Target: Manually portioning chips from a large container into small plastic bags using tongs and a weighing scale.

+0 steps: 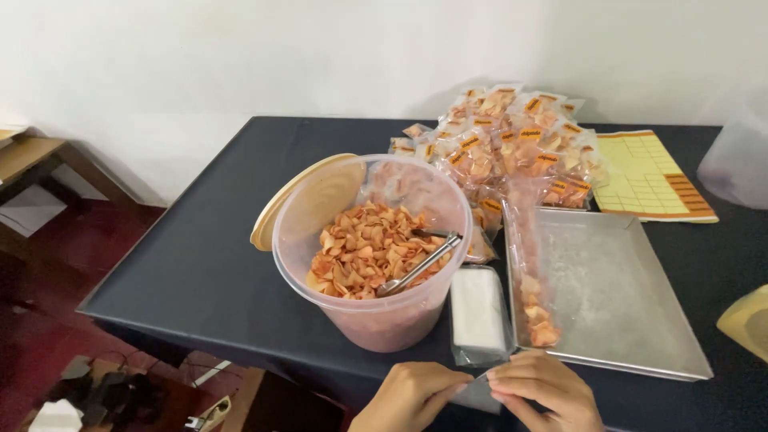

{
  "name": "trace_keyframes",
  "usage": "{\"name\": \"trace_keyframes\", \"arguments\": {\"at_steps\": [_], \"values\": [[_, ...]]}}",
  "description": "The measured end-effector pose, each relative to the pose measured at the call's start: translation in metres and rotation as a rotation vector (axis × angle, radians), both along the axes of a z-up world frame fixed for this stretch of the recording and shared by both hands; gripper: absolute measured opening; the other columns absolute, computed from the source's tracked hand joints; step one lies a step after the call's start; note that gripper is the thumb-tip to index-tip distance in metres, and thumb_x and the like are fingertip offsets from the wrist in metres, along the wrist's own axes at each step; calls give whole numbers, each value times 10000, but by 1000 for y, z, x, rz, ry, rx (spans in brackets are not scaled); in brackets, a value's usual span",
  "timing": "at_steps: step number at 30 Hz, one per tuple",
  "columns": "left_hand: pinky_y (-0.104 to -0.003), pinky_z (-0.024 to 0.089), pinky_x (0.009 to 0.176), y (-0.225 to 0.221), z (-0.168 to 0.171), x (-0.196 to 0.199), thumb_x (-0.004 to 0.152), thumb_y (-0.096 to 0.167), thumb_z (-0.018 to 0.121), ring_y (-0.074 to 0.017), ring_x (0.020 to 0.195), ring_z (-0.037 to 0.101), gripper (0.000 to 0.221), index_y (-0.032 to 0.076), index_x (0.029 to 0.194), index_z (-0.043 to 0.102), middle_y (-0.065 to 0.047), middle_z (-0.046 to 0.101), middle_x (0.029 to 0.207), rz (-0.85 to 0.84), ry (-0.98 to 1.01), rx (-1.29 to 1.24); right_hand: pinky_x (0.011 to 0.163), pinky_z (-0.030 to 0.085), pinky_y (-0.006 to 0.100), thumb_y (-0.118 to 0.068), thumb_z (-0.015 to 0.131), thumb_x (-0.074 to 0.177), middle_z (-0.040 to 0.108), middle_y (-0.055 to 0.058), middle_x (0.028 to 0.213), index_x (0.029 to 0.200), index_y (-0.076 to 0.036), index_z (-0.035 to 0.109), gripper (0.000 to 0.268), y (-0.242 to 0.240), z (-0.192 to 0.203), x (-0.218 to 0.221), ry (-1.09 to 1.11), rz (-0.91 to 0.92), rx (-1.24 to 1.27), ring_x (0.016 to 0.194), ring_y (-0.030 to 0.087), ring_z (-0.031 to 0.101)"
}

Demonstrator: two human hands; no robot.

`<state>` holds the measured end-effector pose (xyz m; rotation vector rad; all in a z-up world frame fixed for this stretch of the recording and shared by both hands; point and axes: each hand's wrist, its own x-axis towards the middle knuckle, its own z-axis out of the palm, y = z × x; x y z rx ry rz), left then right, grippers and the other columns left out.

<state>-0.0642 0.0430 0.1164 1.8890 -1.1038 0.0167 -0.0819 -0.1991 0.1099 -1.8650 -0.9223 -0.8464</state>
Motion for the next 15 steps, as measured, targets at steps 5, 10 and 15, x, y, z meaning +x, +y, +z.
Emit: {"name": "trace_keyframes", "arguments": {"at_steps": [5,10,15], "values": [[-317,590,867,37,25,7,1065,190,574,-239,978,762,270,-22,1128,729,-153,771,1082,-54,167,-144,840,655,318,-170,688,906,804,120,1055,1017,-67,759,167,20,7,3,9,83,123,900,238,823],[-335,684,812,69,61,21,1013,127,643,-267,886,794,246,-87,977,758,-213,778,990,-83,274,-545,833,671,347,-106,646,912,786,185,1012,991,-40,739,139,30,9,11,-14,68,152,890,254,827],[-379,691,727,95,68,44,983,160,728,-287,815,776,164,1,983,768,-171,735,784,-152,202,-846,857,648,341,-111,676,902,783,126,1074,1020,-70,750,144,36,21,15,-25,52,-11,941,224,812]]}}
